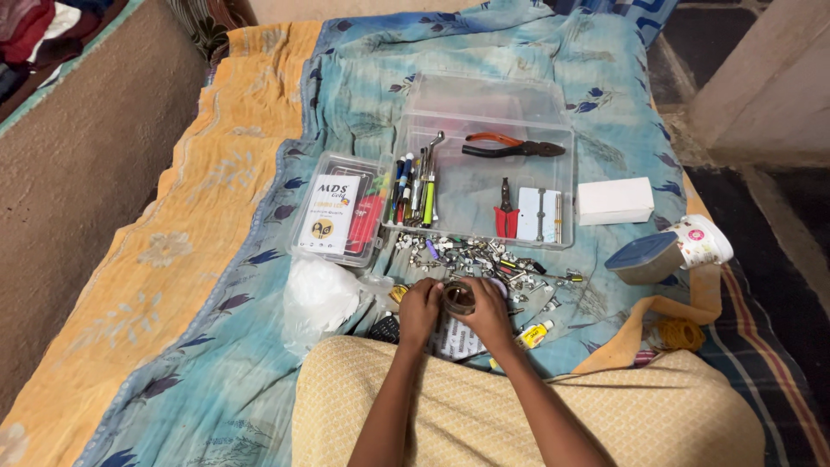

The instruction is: The person sits on a bed and works on small metal lock parts using pliers, a screwdriver, and a tube of adhesive. They pick up and set down various components, apply glue to a part, and handle a rubber band and a small white box.

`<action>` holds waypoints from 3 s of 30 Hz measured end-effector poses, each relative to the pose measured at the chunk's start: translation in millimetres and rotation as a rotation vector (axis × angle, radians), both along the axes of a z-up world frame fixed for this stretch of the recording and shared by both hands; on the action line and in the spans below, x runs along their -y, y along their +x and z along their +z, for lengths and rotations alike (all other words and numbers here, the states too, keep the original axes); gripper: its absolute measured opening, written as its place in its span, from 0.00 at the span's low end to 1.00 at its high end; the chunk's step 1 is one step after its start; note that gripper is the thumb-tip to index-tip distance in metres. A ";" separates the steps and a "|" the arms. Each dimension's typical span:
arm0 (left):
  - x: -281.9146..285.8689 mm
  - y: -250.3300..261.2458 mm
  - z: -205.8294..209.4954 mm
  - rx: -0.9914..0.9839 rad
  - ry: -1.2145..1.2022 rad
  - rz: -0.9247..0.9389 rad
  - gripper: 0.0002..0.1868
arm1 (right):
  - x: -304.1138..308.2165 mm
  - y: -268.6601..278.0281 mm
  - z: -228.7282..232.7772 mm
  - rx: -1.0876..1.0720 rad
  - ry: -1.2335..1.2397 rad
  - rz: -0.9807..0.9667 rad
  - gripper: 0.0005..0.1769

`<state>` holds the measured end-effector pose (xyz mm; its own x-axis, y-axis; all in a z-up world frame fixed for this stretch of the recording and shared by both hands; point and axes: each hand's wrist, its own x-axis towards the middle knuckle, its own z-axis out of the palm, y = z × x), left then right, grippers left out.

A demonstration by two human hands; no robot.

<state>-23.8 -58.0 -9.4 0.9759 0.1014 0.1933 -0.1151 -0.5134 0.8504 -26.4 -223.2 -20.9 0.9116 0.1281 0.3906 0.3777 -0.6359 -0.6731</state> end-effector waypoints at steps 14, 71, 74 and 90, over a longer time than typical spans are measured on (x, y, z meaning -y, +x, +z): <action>-28.6 3.4 7.6 -0.122 -0.493 0.569 0.12 | 9.5 -4.1 8.1 -0.152 0.187 0.085 0.58; -11.2 -19.4 20.2 -0.529 -0.853 -0.175 0.24 | -16.9 -15.3 49.3 -0.256 0.023 -0.059 0.22; -11.1 -19.6 27.4 -0.525 -0.883 -0.168 0.26 | -11.8 -7.2 35.1 -0.225 0.114 -0.002 0.24; -7.4 -20.5 23.2 -0.530 -0.763 -0.153 0.24 | -10.8 -4.7 22.9 -0.368 0.131 0.048 0.44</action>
<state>-44.3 -50.7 13.9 0.9309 -0.1193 -0.3451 0.3627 0.1930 0.9117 -31.1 -212.4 2.1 0.9880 0.1443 0.0550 0.1233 -0.5234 -0.8431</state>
